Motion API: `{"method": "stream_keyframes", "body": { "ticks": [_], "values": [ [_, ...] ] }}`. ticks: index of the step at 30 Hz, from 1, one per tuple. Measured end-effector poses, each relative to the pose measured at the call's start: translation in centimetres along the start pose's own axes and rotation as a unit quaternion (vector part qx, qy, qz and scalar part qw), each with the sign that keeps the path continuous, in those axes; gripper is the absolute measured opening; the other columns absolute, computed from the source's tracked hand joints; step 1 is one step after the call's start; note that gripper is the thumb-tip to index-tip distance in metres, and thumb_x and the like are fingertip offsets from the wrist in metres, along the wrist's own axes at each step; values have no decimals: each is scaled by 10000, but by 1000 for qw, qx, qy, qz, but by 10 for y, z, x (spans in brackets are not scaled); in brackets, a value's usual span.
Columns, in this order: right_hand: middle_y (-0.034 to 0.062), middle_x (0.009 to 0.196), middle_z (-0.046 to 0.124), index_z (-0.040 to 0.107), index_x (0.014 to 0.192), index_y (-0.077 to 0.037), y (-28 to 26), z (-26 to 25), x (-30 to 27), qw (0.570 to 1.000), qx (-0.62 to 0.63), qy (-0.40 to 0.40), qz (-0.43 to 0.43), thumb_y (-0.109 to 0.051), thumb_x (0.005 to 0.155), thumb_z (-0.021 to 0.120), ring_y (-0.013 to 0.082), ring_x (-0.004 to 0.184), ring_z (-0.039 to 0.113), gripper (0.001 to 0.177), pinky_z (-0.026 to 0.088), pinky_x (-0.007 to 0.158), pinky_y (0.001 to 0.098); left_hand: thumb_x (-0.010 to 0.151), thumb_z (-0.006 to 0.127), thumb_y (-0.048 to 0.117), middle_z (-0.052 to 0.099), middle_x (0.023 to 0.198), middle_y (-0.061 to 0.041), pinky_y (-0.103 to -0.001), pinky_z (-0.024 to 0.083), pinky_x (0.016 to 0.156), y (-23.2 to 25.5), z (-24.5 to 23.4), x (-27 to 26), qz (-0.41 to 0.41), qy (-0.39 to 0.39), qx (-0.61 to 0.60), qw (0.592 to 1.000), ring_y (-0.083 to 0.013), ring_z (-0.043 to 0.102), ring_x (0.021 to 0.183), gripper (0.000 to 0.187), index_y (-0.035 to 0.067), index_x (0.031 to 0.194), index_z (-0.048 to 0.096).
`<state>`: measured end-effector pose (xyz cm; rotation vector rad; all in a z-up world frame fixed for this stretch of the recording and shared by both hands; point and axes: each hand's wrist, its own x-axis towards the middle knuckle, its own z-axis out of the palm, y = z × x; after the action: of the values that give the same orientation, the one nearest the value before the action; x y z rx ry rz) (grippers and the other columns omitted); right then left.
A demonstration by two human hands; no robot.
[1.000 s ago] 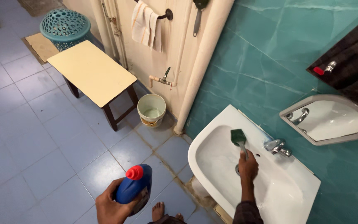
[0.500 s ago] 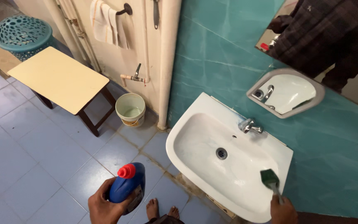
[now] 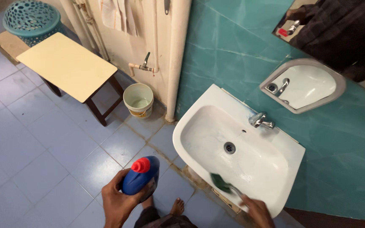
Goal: The person cleans a sink by applying liquid from a blue bottle and scrubbing the basin and faucet with a brush.
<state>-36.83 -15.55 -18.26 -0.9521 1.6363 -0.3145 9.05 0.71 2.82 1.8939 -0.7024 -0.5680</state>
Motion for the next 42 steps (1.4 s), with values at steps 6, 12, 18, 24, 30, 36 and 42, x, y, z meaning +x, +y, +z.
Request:
{"method": "stream_keyframes", "body": {
  "ticks": [6,12,18,24,30,36,42],
  "values": [
    [45,602,584,797,957,-63,-80,137,-6,967,-150,-3,-208,-547,908,623,156,564,544,517,444,549,343,539,913,155,806,875,-115,-327,592,803,-3,-5,9,2,-9,-21,1000,-181,769,821,571,15,1071,757],
    [199,983,759,716,1123,-125,-143,211,74,924,-215,153,-278,-634,944,552,411,948,716,565,541,800,487,535,942,186,810,829,-104,-320,586,778,-4,-30,32,1,-33,-29,999,-177,767,784,547,23,1028,771],
    [75,652,562,718,1002,-43,-203,195,160,948,54,205,-236,-503,1005,648,176,457,440,466,315,408,356,538,925,203,803,794,-112,-316,601,768,-20,-67,75,20,-49,-21,998,-176,773,759,551,32,1038,767],
    [-65,526,331,592,969,-79,-190,211,102,889,444,42,-101,-461,1014,586,58,359,227,385,177,324,245,548,933,221,815,830,-118,-319,617,772,-26,-88,130,23,-101,1,995,-179,801,789,561,43,1052,762],
    [-58,478,315,559,919,-86,-180,260,3,818,559,-88,-107,-430,1062,521,69,329,253,374,200,291,237,549,924,199,815,854,-128,-316,620,785,-16,-97,179,81,-138,-25,987,-189,807,810,554,38,1051,755],
    [-58,451,293,583,916,-44,-214,326,-82,837,517,-162,-77,-409,1063,456,69,320,246,414,211,283,236,557,895,168,820,859,-114,-308,625,785,-20,-127,217,107,-132,-55,984,-181,807,811,513,36,1034,759],
    [-30,467,310,586,911,-27,-274,421,-97,923,347,-130,-104,-394,1039,498,58,334,221,398,194,311,240,564,921,200,819,869,-110,-317,635,768,-47,-191,243,70,-58,-36,995,-184,808,800,531,48,1044,754]
  ]
}}
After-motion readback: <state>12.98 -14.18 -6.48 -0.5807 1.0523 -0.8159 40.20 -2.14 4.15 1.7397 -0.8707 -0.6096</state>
